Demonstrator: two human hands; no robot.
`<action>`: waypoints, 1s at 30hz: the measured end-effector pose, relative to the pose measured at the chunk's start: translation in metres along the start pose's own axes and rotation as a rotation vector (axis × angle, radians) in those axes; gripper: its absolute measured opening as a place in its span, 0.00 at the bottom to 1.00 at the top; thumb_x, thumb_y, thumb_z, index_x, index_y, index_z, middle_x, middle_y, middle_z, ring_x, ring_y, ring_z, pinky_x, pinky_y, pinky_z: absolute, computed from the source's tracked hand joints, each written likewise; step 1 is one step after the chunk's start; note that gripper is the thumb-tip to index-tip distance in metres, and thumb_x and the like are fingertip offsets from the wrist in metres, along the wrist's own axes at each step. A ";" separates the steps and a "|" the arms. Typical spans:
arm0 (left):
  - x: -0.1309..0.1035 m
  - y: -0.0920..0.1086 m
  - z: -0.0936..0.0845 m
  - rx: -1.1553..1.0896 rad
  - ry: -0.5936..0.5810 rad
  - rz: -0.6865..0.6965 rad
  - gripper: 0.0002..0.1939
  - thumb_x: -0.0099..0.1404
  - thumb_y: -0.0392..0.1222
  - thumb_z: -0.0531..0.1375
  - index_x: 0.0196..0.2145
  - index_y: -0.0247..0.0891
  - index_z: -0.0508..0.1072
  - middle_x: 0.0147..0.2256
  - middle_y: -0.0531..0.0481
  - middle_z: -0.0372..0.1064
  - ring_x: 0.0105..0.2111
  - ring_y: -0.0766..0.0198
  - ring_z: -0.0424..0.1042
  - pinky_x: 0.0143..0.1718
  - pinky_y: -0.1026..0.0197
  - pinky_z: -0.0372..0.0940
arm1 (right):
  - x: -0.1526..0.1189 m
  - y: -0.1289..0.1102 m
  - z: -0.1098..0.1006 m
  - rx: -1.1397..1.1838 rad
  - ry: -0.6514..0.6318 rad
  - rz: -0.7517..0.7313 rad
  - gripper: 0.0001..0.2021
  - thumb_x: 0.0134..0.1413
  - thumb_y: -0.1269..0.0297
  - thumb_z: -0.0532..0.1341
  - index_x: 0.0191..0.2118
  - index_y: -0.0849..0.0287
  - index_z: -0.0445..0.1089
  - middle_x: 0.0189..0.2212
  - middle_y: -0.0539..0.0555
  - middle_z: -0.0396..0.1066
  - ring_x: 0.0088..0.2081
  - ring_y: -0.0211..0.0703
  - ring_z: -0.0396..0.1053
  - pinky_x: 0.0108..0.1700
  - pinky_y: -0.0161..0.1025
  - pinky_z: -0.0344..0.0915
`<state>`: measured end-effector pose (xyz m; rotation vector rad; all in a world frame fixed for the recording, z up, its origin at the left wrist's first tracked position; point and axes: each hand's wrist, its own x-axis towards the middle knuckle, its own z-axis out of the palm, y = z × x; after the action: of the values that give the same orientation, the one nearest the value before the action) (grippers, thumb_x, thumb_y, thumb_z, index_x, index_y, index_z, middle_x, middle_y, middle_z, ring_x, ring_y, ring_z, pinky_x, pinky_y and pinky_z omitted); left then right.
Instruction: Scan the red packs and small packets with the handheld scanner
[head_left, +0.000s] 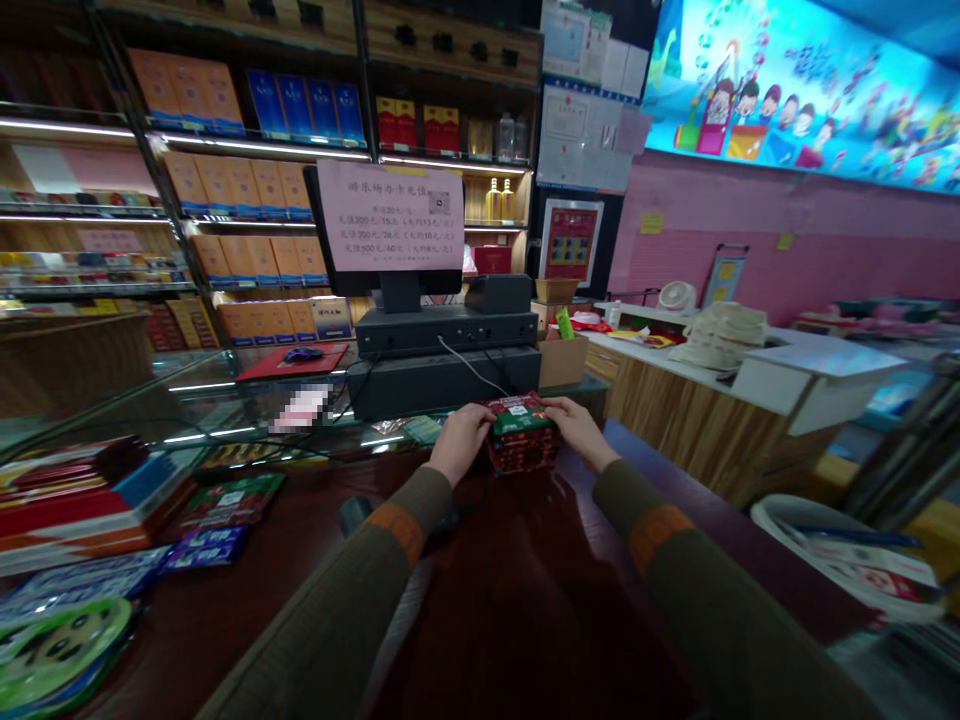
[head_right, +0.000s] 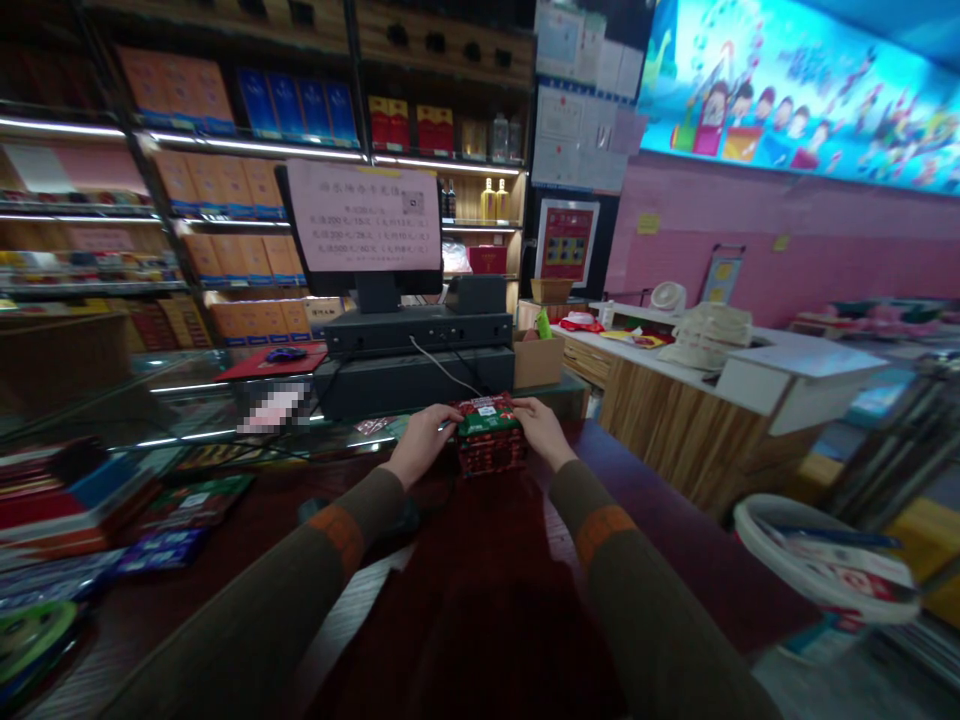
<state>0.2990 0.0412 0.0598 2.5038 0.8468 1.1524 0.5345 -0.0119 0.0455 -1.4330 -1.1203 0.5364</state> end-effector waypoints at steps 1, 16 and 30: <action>0.000 0.000 0.000 0.003 0.001 -0.003 0.09 0.64 0.28 0.61 0.38 0.37 0.78 0.41 0.47 0.78 0.44 0.60 0.76 0.53 0.58 0.68 | 0.000 0.000 0.000 0.001 0.000 0.002 0.16 0.48 0.60 0.61 0.42 0.60 0.77 0.39 0.56 0.80 0.40 0.45 0.75 0.47 0.41 0.68; -0.004 0.005 0.001 0.023 0.005 -0.018 0.10 0.65 0.29 0.58 0.40 0.39 0.77 0.42 0.48 0.77 0.45 0.60 0.76 0.53 0.58 0.68 | 0.001 0.007 0.001 -0.061 0.019 -0.037 0.18 0.50 0.59 0.60 0.45 0.60 0.76 0.40 0.56 0.80 0.41 0.45 0.76 0.47 0.42 0.69; -0.010 0.006 -0.005 0.083 -0.048 -0.038 0.16 0.69 0.30 0.54 0.48 0.41 0.77 0.50 0.47 0.77 0.50 0.59 0.76 0.56 0.56 0.67 | 0.009 0.014 0.001 -0.115 0.052 -0.108 0.19 0.53 0.59 0.60 0.49 0.59 0.76 0.50 0.57 0.77 0.51 0.48 0.73 0.59 0.48 0.64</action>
<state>0.2924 0.0304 0.0595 2.5583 0.9440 1.0615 0.5421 -0.0021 0.0343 -1.4673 -1.1951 0.3622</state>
